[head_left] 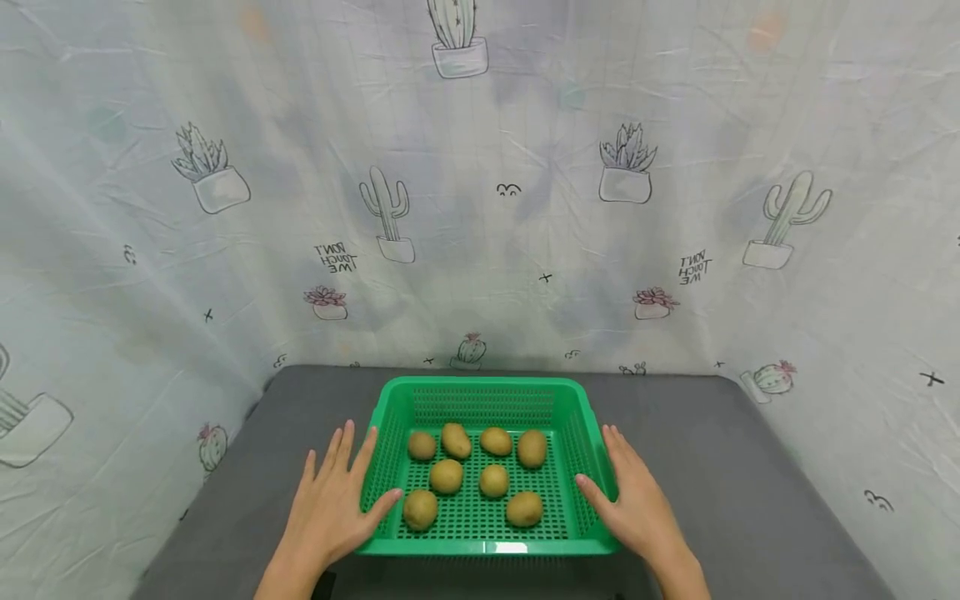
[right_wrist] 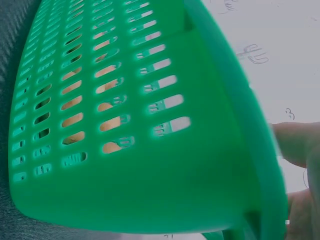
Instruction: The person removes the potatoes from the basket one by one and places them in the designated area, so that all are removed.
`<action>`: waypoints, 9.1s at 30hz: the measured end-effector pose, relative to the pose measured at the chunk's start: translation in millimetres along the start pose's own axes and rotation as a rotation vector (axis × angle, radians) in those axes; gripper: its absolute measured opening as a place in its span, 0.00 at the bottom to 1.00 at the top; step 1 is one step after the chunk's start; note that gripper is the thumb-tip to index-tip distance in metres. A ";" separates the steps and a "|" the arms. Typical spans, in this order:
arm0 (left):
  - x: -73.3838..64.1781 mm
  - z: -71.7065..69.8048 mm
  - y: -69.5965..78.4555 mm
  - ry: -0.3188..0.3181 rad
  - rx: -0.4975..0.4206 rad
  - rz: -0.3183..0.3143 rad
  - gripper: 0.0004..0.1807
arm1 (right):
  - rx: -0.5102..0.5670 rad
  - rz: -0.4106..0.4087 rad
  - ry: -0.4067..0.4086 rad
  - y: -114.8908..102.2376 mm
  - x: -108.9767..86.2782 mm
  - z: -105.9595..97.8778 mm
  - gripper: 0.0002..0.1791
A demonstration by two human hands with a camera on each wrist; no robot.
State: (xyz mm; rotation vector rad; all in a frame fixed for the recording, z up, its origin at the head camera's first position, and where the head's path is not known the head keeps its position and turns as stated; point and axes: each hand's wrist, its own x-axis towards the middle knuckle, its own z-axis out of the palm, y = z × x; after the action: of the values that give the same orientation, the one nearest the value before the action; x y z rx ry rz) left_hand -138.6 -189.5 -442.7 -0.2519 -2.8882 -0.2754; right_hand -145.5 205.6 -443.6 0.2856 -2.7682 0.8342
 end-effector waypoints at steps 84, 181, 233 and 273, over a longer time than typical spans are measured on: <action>-3.8 7.2 -26.6 -0.282 -1.282 -0.445 0.26 | 0.792 -0.164 -0.249 -21.4 96.2 -14.3 0.31; -2.0 14.1 -29.5 -0.297 -1.333 -0.422 0.26 | 0.221 -0.082 -1.062 5.7 177.5 46.7 0.37; -2.0 12.3 -27.2 -0.272 -1.320 -0.476 0.22 | 0.048 -0.093 -0.985 3.2 170.7 60.0 0.27; -2.2 11.4 -24.8 -0.258 -1.316 -0.496 0.21 | 0.155 -0.182 -0.919 4.2 168.9 55.8 0.28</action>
State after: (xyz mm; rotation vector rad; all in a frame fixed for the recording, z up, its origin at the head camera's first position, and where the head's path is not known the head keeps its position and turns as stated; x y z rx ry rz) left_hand -143.6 -211.4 -458.3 0.2657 -2.4259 -2.2934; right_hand -316.9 157.8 -443.9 1.1943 -3.3848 1.0608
